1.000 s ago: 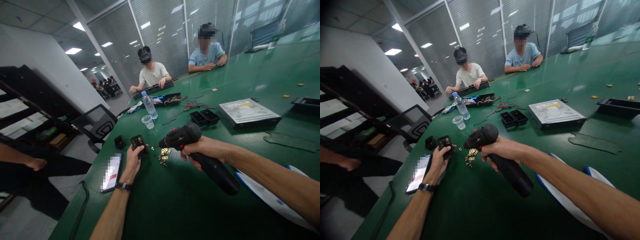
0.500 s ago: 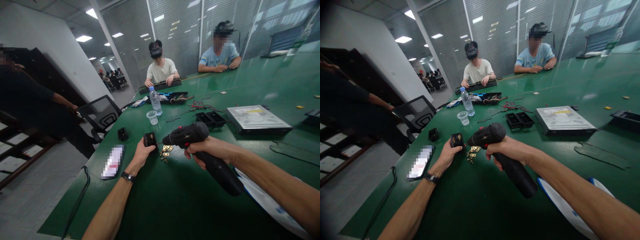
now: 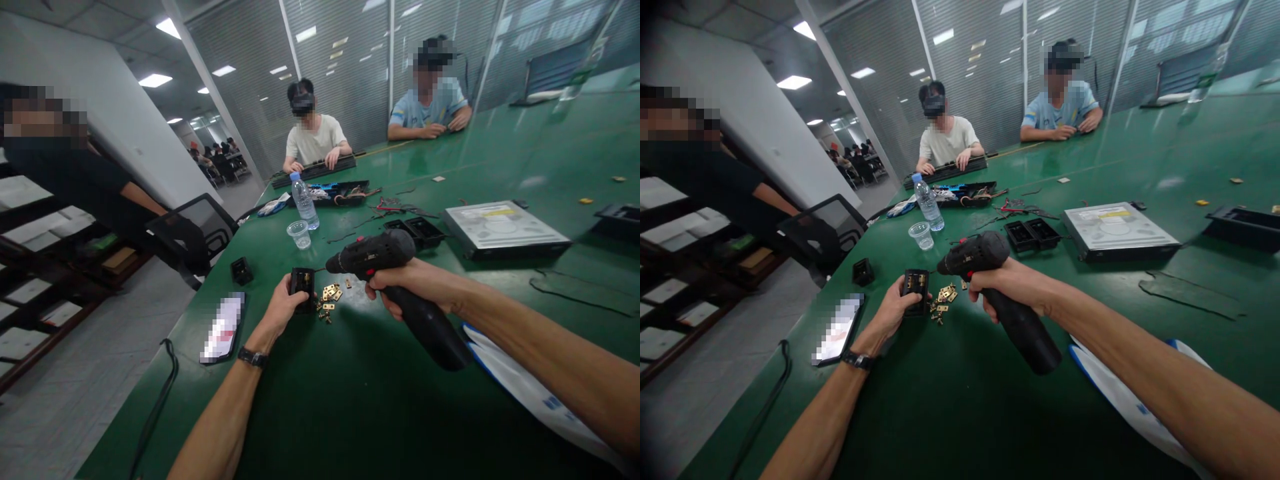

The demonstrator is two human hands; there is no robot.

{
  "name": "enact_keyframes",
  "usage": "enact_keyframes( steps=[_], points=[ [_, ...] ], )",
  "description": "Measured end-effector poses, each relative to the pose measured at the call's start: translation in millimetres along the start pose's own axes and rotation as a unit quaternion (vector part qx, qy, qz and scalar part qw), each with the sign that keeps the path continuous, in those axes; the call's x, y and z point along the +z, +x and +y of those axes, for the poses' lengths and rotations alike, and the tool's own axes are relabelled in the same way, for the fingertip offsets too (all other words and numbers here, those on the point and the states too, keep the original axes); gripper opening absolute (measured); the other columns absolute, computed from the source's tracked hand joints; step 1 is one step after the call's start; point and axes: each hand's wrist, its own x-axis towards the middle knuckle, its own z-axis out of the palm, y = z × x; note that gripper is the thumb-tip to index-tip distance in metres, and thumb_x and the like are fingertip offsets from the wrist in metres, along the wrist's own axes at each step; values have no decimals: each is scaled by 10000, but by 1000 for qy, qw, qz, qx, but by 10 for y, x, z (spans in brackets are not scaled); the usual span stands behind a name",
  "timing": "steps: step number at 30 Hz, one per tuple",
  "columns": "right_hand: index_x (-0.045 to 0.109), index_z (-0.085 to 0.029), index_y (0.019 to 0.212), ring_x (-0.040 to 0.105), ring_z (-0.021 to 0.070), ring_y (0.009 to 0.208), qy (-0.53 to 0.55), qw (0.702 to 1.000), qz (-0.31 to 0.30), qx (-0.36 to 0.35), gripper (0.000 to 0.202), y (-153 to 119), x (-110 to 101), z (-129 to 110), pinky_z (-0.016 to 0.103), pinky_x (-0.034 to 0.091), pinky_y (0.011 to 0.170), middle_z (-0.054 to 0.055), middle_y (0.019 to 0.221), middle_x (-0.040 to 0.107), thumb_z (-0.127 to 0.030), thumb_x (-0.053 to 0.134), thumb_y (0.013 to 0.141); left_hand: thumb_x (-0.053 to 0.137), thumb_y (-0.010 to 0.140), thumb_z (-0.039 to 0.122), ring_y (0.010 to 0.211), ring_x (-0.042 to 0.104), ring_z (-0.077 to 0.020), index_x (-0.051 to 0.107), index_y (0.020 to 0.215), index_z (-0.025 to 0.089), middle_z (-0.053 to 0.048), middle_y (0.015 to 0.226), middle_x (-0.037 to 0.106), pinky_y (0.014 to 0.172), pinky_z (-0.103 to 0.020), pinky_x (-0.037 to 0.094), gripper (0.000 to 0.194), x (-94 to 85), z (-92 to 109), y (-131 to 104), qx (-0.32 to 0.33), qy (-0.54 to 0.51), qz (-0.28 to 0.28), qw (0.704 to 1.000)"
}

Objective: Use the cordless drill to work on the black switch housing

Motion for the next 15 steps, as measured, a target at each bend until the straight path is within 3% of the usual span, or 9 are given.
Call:
enact_keyframes(
  steps=[9,15],
  points=[
    [631,-144,761,545,137,409,7,1000,12,-10,112,26,-5,-7,224,450,419,26,465,592,-256,636,762,706,698,258,867,704,-233,569,1100,162,-86,1008,691,775,-342,536,435,-95,138,-53,-53,16,-45,997],
    [600,-170,766,547,141,426,1,1000,26,-9,112,41,4,28,236,467,414,20,489,586,-276,632,779,672,730,256,920,654,-203,661,1064,166,-73,1036,689,760,-280,492,346,-160,249,-89,-46,107,-77,990]
  ],
)
